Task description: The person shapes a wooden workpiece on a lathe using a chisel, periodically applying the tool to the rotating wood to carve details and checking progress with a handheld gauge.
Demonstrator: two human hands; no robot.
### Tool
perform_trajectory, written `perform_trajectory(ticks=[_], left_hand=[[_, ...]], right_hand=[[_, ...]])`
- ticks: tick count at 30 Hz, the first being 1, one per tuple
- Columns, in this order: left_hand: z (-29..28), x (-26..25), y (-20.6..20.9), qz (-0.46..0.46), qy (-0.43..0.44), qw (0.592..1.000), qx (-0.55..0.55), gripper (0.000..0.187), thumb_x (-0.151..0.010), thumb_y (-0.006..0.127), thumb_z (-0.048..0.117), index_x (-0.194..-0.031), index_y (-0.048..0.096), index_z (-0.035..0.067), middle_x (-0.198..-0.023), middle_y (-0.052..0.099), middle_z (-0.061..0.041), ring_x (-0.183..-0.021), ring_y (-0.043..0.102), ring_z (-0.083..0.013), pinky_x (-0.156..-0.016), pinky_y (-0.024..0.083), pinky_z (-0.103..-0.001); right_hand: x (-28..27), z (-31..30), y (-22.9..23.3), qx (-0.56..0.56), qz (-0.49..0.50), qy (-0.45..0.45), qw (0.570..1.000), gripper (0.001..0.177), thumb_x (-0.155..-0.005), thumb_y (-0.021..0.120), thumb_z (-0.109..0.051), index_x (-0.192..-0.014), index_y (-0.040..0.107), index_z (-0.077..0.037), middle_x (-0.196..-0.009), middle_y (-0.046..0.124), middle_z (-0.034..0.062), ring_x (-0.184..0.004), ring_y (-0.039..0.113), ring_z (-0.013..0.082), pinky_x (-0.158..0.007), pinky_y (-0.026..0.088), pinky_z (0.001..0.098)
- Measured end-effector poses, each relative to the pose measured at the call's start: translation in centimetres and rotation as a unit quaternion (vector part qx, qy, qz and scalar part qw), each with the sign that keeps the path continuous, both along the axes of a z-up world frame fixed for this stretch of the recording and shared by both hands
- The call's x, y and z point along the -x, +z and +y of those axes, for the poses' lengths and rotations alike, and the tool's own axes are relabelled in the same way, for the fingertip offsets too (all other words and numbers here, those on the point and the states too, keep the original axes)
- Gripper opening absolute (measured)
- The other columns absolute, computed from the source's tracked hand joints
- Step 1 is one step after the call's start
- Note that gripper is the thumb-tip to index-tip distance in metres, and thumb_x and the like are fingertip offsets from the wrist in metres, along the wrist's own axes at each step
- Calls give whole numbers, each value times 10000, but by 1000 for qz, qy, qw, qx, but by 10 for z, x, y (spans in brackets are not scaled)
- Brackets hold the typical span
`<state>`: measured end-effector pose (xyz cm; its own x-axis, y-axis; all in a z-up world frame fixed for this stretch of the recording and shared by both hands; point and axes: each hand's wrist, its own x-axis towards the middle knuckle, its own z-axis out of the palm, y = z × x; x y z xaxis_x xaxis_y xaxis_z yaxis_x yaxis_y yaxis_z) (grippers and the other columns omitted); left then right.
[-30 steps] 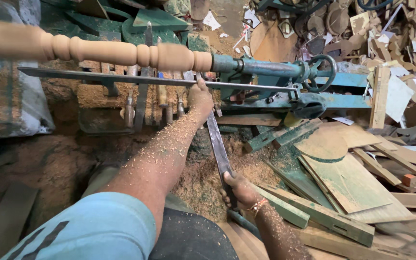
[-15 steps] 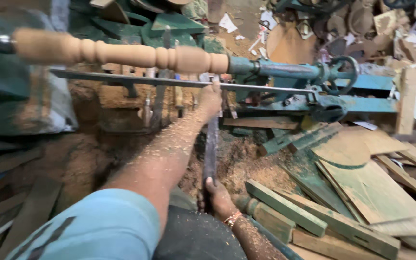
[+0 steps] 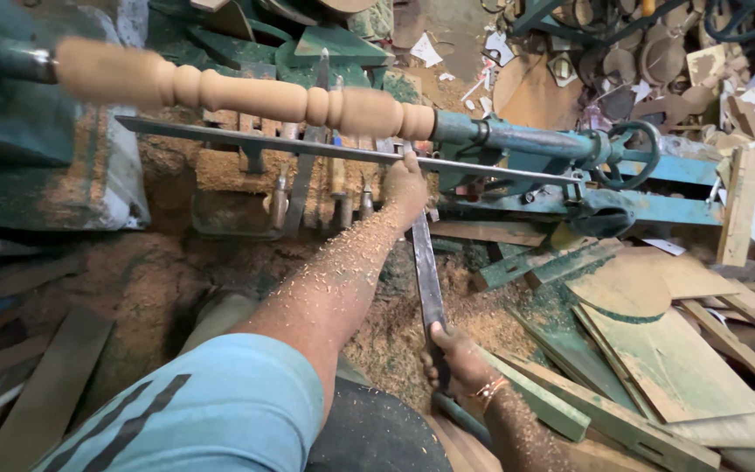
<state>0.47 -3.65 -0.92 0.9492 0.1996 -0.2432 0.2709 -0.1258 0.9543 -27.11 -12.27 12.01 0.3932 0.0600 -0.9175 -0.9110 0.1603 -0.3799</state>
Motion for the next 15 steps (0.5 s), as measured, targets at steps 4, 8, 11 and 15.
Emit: perform_trajectory(ticks=[4,8,11,15], left_hand=[[-2,0,-1,-1,13,1000,-7,604,-1076,326,424,-925,694,-30,-898,699,-299,-928,645,-516,-828,488,-588],[-1,-1,-3,-7,1,1000,-17,618,-1081,329,436,-905,695,-30,-882,694,-304,-917,639,-520,-819,479,-590],[7,0,-5,-19,-8,1000,10,605,-1059,345,444,-880,683,-25,-860,692,-295,-878,647,-506,-781,486,-578],[23,2,-4,-18,-63,998,19,590,-1064,363,441,-834,662,-13,-759,674,-252,-773,659,-466,-705,486,-561]], right_hand=[[-5,-19,4,20,-60,63,996,354,-1037,491,-408,-957,466,-63,-631,572,80,-478,519,189,-454,447,339],[1,-5,-2,24,-13,6,1000,329,-1044,508,-379,-962,433,-69,-648,554,58,-495,512,181,-462,464,346],[11,24,-15,30,-11,-41,999,283,-1039,510,-361,-1005,449,-87,-663,562,49,-500,509,184,-467,466,354],[15,65,-33,-13,-31,-85,996,300,-1025,508,-401,-995,425,-114,-645,556,62,-491,521,206,-454,462,380]])
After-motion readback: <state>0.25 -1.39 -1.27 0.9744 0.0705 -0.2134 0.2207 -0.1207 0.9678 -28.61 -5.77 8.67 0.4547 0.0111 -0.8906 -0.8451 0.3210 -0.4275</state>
